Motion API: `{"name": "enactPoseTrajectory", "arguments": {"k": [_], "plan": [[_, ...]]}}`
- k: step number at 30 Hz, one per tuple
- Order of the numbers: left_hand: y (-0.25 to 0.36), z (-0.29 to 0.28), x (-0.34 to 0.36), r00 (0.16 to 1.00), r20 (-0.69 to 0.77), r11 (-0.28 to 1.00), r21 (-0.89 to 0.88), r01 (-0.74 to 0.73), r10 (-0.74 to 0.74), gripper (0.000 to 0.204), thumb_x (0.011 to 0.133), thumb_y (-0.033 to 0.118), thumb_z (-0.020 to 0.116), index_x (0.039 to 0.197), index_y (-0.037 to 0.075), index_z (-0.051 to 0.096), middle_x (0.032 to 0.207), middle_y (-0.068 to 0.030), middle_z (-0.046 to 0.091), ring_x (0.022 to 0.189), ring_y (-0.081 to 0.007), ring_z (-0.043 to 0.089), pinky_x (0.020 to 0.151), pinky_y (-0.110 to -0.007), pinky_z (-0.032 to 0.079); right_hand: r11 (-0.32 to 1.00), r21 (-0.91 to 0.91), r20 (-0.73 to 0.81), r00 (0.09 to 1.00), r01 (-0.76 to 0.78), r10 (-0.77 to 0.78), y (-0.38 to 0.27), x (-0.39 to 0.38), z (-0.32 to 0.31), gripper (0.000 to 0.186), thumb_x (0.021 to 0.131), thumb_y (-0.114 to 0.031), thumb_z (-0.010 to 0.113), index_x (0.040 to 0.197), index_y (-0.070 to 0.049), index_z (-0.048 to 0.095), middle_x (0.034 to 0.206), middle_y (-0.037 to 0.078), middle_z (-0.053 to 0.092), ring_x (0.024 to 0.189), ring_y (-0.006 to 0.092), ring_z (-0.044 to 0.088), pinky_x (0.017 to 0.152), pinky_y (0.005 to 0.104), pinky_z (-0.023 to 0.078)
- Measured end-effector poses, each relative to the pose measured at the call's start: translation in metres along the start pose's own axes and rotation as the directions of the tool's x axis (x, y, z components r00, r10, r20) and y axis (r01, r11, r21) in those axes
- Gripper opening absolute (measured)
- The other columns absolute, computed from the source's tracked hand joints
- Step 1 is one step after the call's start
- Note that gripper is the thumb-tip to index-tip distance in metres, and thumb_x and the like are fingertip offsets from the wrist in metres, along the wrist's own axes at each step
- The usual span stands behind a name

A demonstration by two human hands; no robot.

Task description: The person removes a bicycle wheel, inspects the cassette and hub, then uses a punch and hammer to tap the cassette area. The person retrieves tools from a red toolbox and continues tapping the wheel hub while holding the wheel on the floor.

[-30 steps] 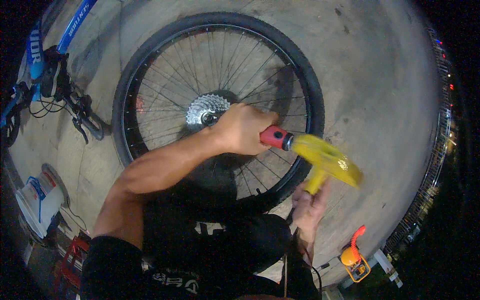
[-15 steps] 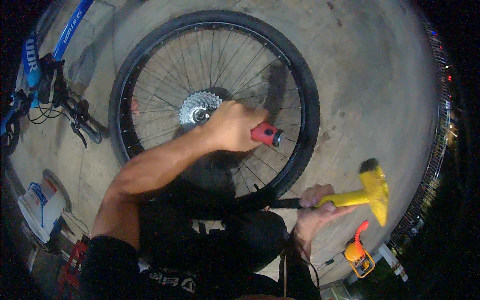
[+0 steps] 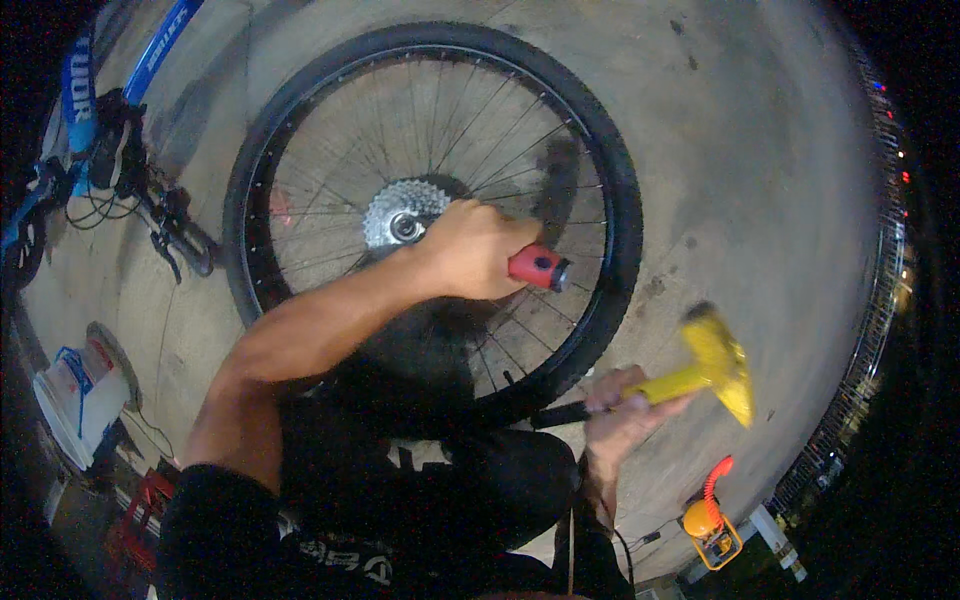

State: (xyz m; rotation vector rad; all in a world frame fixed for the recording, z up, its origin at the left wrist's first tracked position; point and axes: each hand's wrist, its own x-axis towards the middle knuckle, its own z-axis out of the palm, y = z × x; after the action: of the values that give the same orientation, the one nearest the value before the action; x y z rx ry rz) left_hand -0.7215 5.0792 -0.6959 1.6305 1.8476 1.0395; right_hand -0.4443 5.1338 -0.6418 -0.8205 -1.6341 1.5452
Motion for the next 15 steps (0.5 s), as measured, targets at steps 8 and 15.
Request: {"name": "enactPoseTrajectory", "arguments": {"k": [8, 15], "plan": [[0.001, -0.004, 0.002, 0.994, 0.064, 0.996, 0.030, 0.081, -0.083, 0.028, 0.068, 0.027, 0.073, 0.087, 0.011, 0.060, 0.072, -0.0144, 0.067, 0.071, -0.0398, 0.067, 0.064, -0.051, 0.052, 0.933, -0.298, -0.057, 0.980, -0.201, 0.193, -0.021, -0.012, -0.018, 0.070, 0.103, -0.029, 0.050, 0.160, -0.019, 0.010, 0.076, 0.003, 0.048, 0.054, 0.0091, 0.043, 0.045, 0.0231, 0.037], [0.002, -0.004, 0.002, 0.995, 0.036, 0.996, 0.015, 0.090, -0.091, 0.026, 0.071, 0.029, 0.071, 0.088, 0.012, 0.060, 0.074, -0.0135, 0.068, 0.070, -0.0384, 0.068, 0.063, -0.050, 0.054, 0.855, -0.372, -0.326, 0.913, -0.361, 0.244, -0.027, -0.029, -0.039, 0.069, 0.103, -0.021, 0.047, 0.160, -0.019, 0.008, 0.073, 0.002, 0.047, 0.050, 0.0081, 0.038, 0.043, 0.0228, 0.033]]}}
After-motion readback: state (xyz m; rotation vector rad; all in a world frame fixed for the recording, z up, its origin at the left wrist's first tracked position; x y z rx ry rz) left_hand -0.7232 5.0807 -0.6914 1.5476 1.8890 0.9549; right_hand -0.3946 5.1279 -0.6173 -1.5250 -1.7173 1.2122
